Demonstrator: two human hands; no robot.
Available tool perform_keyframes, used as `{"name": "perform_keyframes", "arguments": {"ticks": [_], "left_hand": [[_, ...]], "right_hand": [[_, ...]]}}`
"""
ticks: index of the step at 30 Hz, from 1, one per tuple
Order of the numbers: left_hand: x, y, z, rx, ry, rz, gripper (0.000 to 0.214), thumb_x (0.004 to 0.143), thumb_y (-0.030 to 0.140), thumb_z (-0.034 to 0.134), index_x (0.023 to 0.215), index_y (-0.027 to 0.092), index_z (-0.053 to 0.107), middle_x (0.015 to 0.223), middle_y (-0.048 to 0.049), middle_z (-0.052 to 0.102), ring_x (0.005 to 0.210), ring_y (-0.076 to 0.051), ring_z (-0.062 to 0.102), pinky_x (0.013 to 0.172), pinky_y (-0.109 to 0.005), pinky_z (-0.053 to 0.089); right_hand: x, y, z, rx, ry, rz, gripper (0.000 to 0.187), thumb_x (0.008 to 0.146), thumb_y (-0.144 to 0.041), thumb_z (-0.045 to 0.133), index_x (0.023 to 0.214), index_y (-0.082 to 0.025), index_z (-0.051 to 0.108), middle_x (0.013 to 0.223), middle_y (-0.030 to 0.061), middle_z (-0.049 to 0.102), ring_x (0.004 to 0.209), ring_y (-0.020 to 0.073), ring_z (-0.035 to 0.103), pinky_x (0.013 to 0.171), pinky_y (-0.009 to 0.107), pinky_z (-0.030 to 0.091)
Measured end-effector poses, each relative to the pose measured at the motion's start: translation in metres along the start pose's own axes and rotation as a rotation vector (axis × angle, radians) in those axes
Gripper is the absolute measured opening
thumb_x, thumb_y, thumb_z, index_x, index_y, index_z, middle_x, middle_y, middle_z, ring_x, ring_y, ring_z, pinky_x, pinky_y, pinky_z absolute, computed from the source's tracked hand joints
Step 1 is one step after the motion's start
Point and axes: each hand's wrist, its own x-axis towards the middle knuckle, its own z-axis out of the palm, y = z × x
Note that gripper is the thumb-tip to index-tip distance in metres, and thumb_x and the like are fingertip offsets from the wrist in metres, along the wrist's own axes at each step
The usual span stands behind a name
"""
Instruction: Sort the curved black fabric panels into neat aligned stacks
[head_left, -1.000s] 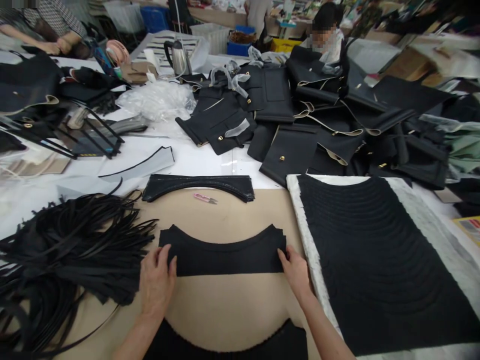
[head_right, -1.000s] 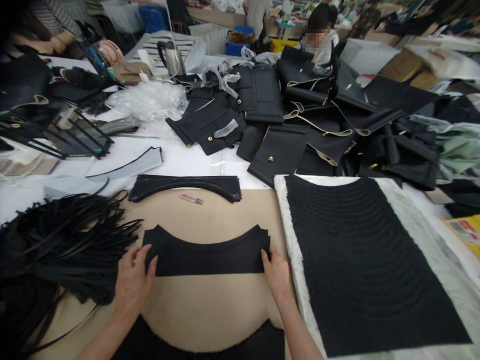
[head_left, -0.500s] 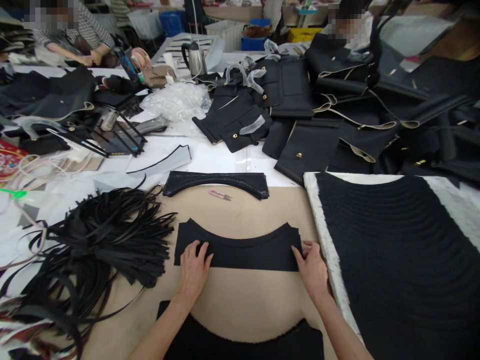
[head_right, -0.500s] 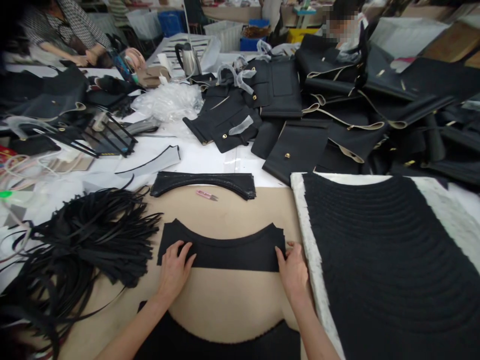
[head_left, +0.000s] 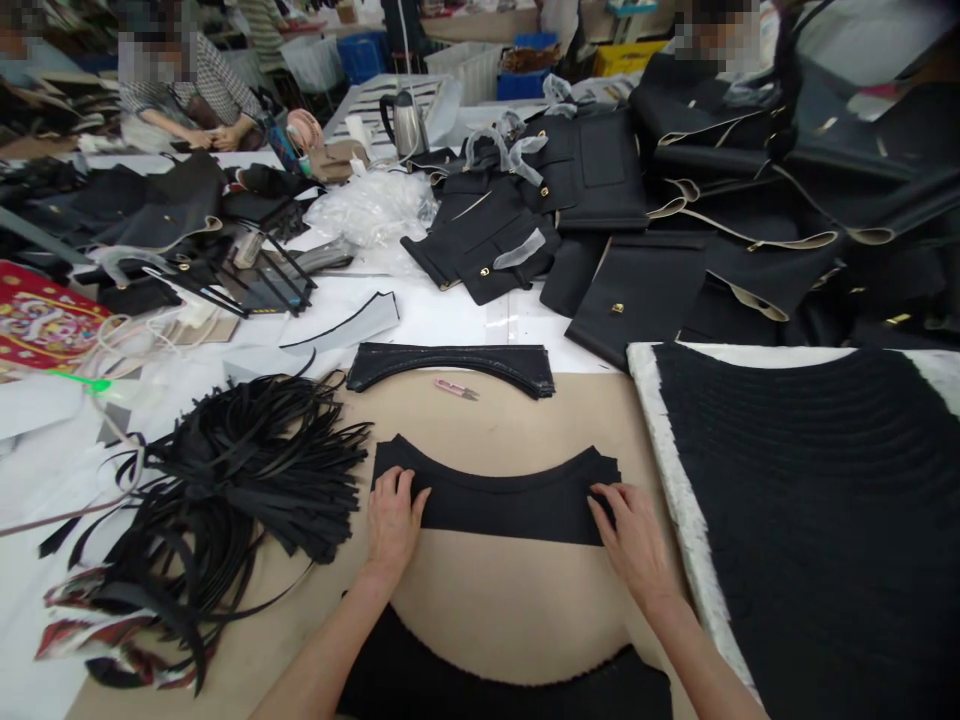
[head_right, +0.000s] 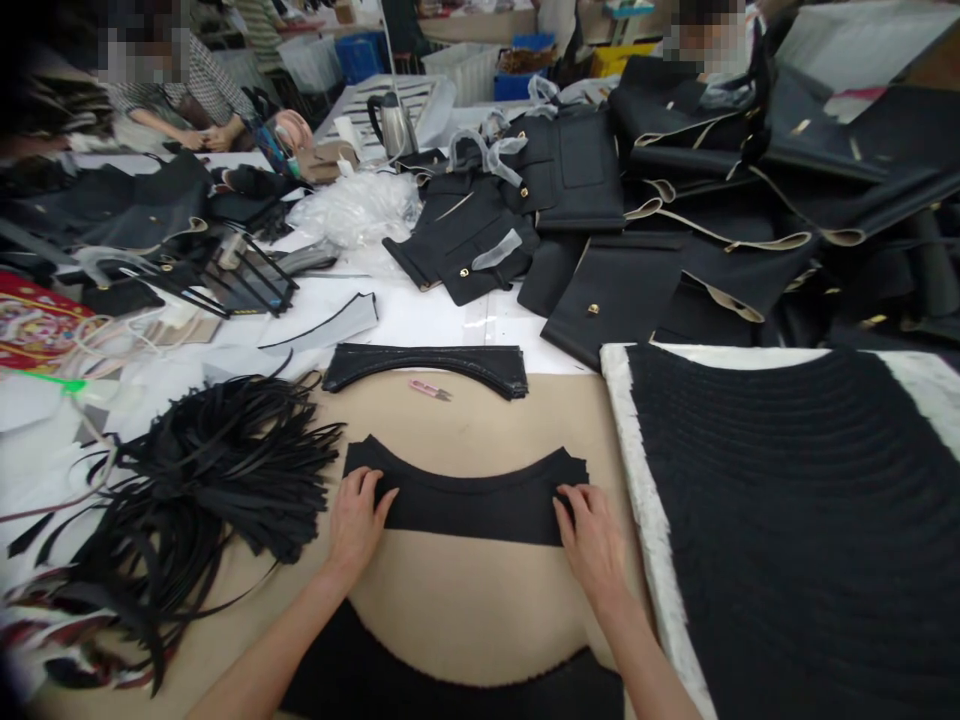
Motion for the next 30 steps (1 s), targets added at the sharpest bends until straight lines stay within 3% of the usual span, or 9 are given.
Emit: {"name": "perform_keyframes", "arguments": {"ticks": [10, 13, 16, 19, 21, 24, 26, 28, 30], "left_hand": [[0.0, -0.012, 0.006, -0.128, -0.002, -0.048, 0.031, 0.092, 0.028, 0.046, 0.118, 0.015, 0.059, 0.123, -0.0159, 0.057, 0.116, -0.029, 0.051, 0.099, -0.048, 0.043], [0.0, -0.012, -0.003, -0.296, -0.027, -0.111, 0.029, 0.09, 0.025, 0.048, 0.114, 0.015, 0.061, 0.12, -0.0153, 0.058, 0.115, -0.03, 0.051, 0.101, -0.05, 0.041], [-0.01, -0.024, -0.019, -0.421, -0.053, -0.204, 0.028, 0.089, 0.025, 0.049, 0.113, 0.016, 0.061, 0.118, -0.0128, 0.058, 0.117, -0.027, 0.05, 0.104, -0.046, 0.038], [-0.04, -0.054, -0.037, -0.455, -0.098, -0.302, 0.025, 0.087, 0.023, 0.047, 0.107, 0.018, 0.062, 0.111, -0.0097, 0.061, 0.108, -0.023, 0.056, 0.098, -0.04, 0.043], [-0.072, -0.077, -0.05, -0.486, -0.121, -0.398, 0.022, 0.085, 0.023, 0.046, 0.098, 0.017, 0.064, 0.1, -0.0085, 0.064, 0.094, -0.022, 0.06, 0.089, -0.039, 0.047], [-0.124, -0.101, -0.064, -0.552, -0.128, -0.543, 0.019, 0.081, 0.026, 0.048, 0.085, 0.016, 0.064, 0.081, -0.0054, 0.066, 0.076, -0.02, 0.061, 0.077, -0.036, 0.049], [-0.156, -0.108, -0.07, -0.613, -0.13, -0.611, 0.018, 0.078, 0.03, 0.05, 0.076, 0.017, 0.063, 0.069, -0.002, 0.064, 0.066, -0.018, 0.059, 0.068, -0.032, 0.048], [-0.181, -0.112, -0.074, -0.668, -0.126, -0.665, 0.018, 0.075, 0.033, 0.053, 0.07, 0.018, 0.061, 0.062, 0.0002, 0.061, 0.061, -0.016, 0.056, 0.063, -0.029, 0.046], [-0.2, -0.118, -0.076, -0.707, -0.112, -0.721, 0.019, 0.073, 0.036, 0.054, 0.069, 0.018, 0.061, 0.061, 0.0007, 0.06, 0.06, -0.016, 0.055, 0.062, -0.029, 0.046]], "right_hand": [[-0.002, 0.013, 0.021, -0.049, 0.075, -0.056, 0.045, 0.096, -0.05, 0.031, 0.11, -0.018, 0.058, 0.1, 0.0126, 0.056, 0.096, 0.0278, 0.053, 0.09, 0.045, 0.045], [0.0, 0.012, 0.014, -0.053, 0.051, -0.064, 0.044, 0.096, -0.049, 0.031, 0.108, -0.017, 0.058, 0.099, 0.0124, 0.057, 0.095, 0.0276, 0.053, 0.088, 0.045, 0.045], [-0.005, -0.004, -0.001, -0.046, 0.071, -0.029, 0.042, 0.094, -0.047, 0.035, 0.108, -0.017, 0.06, 0.099, 0.0134, 0.057, 0.096, 0.0284, 0.052, 0.088, 0.045, 0.045], [-0.024, -0.053, -0.009, 0.111, 0.032, 0.041, 0.036, 0.092, -0.045, 0.04, 0.103, -0.018, 0.06, 0.098, 0.0127, 0.058, 0.088, 0.0259, 0.055, 0.082, 0.041, 0.047], [-0.048, -0.109, -0.008, 0.355, -0.194, 0.022, 0.027, 0.092, -0.039, 0.041, 0.098, -0.02, 0.059, 0.092, 0.0089, 0.059, 0.075, 0.0209, 0.057, 0.072, 0.035, 0.049], [-0.093, -0.208, 0.009, 0.573, -0.608, -0.166, 0.021, 0.094, -0.024, 0.038, 0.101, -0.022, 0.057, 0.096, 0.007, 0.063, 0.084, 0.0207, 0.062, 0.079, 0.034, 0.05], [-0.12, -0.268, 0.025, 0.527, -0.767, -0.302, 0.021, 0.092, -0.017, 0.042, 0.107, -0.02, 0.057, 0.101, 0.0073, 0.064, 0.09, 0.0216, 0.063, 0.082, 0.034, 0.051], [-0.139, -0.312, 0.043, 0.358, -0.804, -0.364, 0.027, 0.09, -0.015, 0.048, 0.116, -0.016, 0.054, 0.11, 0.0127, 0.062, 0.097, 0.0248, 0.063, 0.082, 0.036, 0.053], [-0.148, -0.339, 0.058, 0.178, -0.778, -0.369, 0.034, 0.087, -0.016, 0.055, 0.12, -0.011, 0.051, 0.114, 0.018, 0.06, 0.1, 0.0279, 0.063, 0.08, 0.037, 0.055]]}}
